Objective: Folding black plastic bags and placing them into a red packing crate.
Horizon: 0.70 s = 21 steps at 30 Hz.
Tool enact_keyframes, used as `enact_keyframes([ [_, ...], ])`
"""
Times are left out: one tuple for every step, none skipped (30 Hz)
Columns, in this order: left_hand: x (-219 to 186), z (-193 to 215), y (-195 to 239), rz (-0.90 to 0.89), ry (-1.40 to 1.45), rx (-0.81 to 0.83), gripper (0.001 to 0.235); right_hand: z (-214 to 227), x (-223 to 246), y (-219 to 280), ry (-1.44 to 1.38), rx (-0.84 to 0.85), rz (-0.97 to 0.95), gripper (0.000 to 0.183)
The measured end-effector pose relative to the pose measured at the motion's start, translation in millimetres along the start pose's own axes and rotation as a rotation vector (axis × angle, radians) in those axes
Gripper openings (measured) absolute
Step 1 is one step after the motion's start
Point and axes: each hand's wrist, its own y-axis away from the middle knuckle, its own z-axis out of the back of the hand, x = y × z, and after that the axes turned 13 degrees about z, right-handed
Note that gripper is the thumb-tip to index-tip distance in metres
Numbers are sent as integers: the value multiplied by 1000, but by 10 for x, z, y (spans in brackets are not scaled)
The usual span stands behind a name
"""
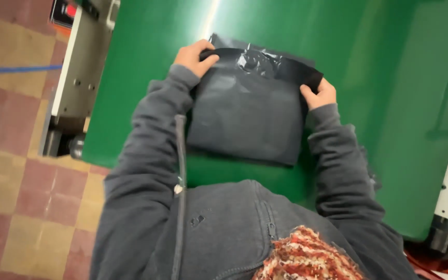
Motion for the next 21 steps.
enact_keyframes([
  [174,-171,-299,-2,-50,-41,25,3,-242,-137,31,-57,-14,16],
  [229,-253,-409,-5,-50,-33,25,25,-399,-166,34,-64,-18,16],
  [292,-337,-520,65,-168,-20,25,44,-564,-192,345,-21,7,23],
  [358,-419,-607,137,-288,-6,26,53,-727,-196,653,27,29,31],
  [367,-448,-627,137,-289,2,26,23,-469,-302,653,24,21,31],
  [374,-471,-644,144,-350,14,26,-16,-210,-396,684,-5,211,40],
  [381,-492,-649,151,-412,26,27,-54,53,-484,711,-31,402,52],
  [311,-491,-630,152,-417,41,27,-67,64,-589,710,-36,387,52],
  [240,-485,-596,155,-424,49,26,-84,81,-681,732,35,369,55],
  [168,-468,-550,159,-432,54,24,-107,104,-770,752,108,353,58],
  [100,-467,-500,160,-437,67,24,-118,92,-855,749,104,340,58],
  [19,-452,-475,99,-448,34,24,-124,88,-974,751,257,49,58],
  [-70,-432,-441,37,-457,2,24,-127,96,-1088,735,410,-240,59],
  [-250,-422,-334,25,-458,6,24,-155,29,-1112,737,396,-243,59],
  [-431,-408,-217,-92,-573,-175,35,-181,-31,-1133,792,490,-198,49],
  [-610,-397,-91,-209,-680,-360,47,-201,-88,-1147,847,585,-155,40],
  [-480,-515,14,-222,-677,-356,47,-212,40,-1071,851,573,-160,40],
  [-341,-626,131,-101,-497,-265,45,-238,164,-981,768,462,-48,32],
  [-196,-734,252,19,-318,-172,46,-271,289,-887,683,350,62,24],
  [-100,-774,327,14,-319,-164,46,-285,522,-708,684,343,56,24],
  [0,-811,408,386,182,219,62,-306,757,-526,632,236,225,21],
])
